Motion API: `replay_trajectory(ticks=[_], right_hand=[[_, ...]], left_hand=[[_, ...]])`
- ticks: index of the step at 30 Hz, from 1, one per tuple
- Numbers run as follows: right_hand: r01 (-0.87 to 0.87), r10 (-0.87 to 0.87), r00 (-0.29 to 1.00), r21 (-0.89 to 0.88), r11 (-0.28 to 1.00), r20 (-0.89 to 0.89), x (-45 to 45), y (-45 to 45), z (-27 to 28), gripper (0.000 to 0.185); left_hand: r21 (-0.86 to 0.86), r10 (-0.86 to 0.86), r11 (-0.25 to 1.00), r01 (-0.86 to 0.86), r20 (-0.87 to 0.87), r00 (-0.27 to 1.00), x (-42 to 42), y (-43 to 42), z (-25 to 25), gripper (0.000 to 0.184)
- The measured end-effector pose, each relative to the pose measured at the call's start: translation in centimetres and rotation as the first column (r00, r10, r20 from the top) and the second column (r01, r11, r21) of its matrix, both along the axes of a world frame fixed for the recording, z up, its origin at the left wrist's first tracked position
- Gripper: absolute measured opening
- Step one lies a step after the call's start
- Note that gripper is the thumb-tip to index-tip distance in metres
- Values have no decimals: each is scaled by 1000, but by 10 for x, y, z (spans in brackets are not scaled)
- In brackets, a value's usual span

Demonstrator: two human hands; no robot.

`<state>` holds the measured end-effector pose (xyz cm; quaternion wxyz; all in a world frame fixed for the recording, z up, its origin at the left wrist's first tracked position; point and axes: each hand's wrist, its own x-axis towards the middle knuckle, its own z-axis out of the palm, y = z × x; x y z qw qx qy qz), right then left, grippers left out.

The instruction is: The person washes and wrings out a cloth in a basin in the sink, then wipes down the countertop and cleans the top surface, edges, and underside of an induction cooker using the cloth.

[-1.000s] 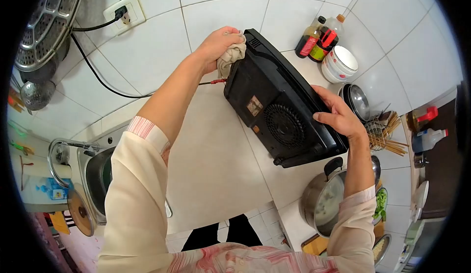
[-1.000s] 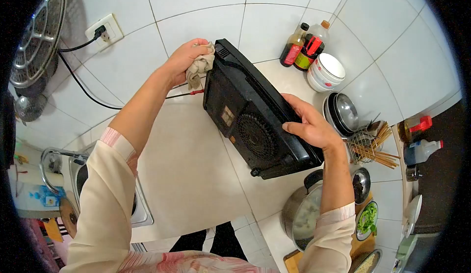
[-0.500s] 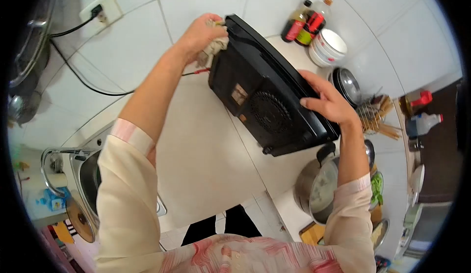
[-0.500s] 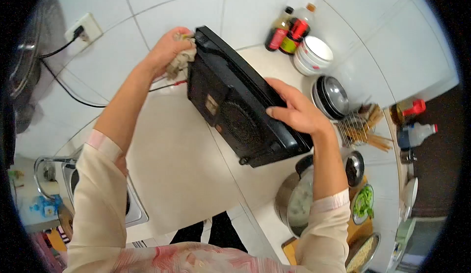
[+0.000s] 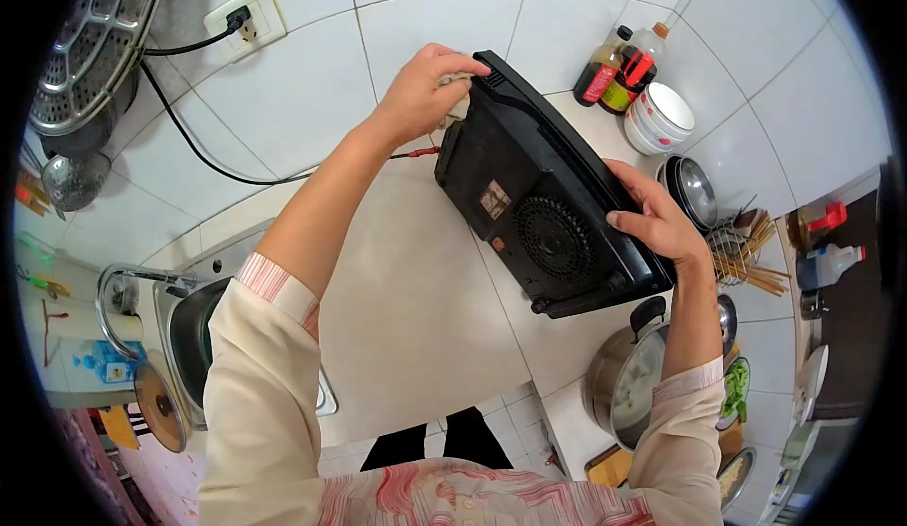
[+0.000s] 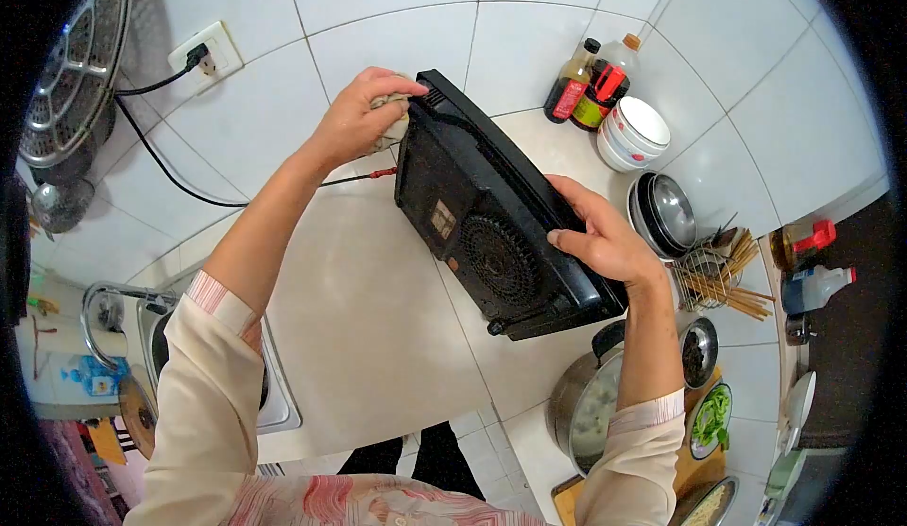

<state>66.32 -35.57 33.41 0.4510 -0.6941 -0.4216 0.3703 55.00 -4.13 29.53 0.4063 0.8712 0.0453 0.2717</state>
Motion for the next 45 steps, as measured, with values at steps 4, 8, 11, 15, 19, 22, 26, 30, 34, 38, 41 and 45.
replay_trajectory(ticks=[4,8,11,15,19,22,26,30,34,38,41,45], right_hand=[[5,-7,998,37,999,62,4,-3,-10,62],[11,-13,996,27,1000,90,0,-2,-4,62],[-8,7,999,33,999,38,4,-2,-8,62],[2,-3,998,27,1000,59,2,-3,-9,62],[14,-16,997,20,1000,79,0,-3,-4,62],[-8,7,1000,56,998,20,5,-3,-11,61],[21,-22,996,11,1000,81,1,-3,-5,61],[8,-9,998,19,1000,59,1,-1,-3,60],[12,-13,997,20,1000,74,4,-3,-4,59],[37,-40,997,38,999,61,6,-4,-6,60],[17,-18,1000,47,999,23,10,-5,-10,61],[4,-8,997,45,999,83,12,-5,-12,61]], left_hand=[[110,53,993,-51,-19,998,6,-8,-3,26],[86,89,993,-82,-74,993,5,-14,-2,25],[199,108,974,-104,-9,994,5,-18,-2,23],[197,125,972,-127,20,992,6,-18,-2,22],[276,74,957,-88,60,995,-3,-12,-13,18],[178,119,974,-137,112,987,-6,-12,-18,19],[140,126,978,-153,185,975,0,-15,-15,20],[164,98,979,-125,163,982,4,-14,-16,20],[184,94,975,-122,153,984,6,-14,-16,17],[113,119,985,-133,125,985,-3,-17,-16,15],[109,186,971,-211,204,961,-6,-9,-18,15],[133,194,965,-225,212,958,1,-10,-19,14]])
